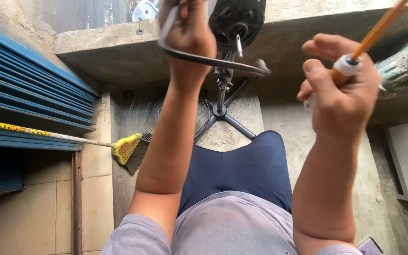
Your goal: The person sits in front of a standing electric fan and disassembles it. They remove the front grill, unscrew the blade cap with a screwdriver, take off the fan blades, and continue unscrewing the rear motor housing components.
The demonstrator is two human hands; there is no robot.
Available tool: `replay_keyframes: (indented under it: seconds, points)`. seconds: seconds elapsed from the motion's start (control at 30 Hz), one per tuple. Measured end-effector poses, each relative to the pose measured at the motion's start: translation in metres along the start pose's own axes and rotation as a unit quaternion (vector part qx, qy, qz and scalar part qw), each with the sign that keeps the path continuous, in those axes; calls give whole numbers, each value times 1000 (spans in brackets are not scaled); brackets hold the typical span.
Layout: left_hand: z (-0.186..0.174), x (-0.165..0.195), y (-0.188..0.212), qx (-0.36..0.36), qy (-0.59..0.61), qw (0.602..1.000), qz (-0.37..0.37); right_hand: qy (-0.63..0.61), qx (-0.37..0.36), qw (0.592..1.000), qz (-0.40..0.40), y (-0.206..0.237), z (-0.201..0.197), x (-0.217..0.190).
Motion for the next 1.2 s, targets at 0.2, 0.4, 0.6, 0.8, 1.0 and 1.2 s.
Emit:
replay_keyframes:
  seconds: [0.2, 0.4, 0.6, 0.8, 1.0, 1.2]
  points:
    - [-16, -10, 92, -45, 297, 897, -325, -18, -59, 982, 176, 10, 24, 91]
    - [13, 2, 195, -402, -56, 816, -411, -100, -121, 962, 226, 66, 46, 152]
    - [45, -15, 222, -563, -46, 716, -409, -39, -236, 947, 217, 86, 39, 190]
    - [72, -30, 219, -603, 85, 660, -440, -10, -216, 967, 135, 78, 33, 200]
    - [81, -49, 233, -632, 158, 611, -450, 115, -196, 959, 171, 72, 23, 228]
    - [62, -118, 194, -280, 56, 848, -446, 377, -97, 902, 189, 61, -5, 274]
Point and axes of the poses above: each hand's wrist, its own y-axis away from the middle knuckle, its own z-axis out of the palm, x = y × z, the point moved 5 cm from there along -y, towards the middle knuckle, and after that the axes turned 7 degrees about -z, right-handed, at the moved point
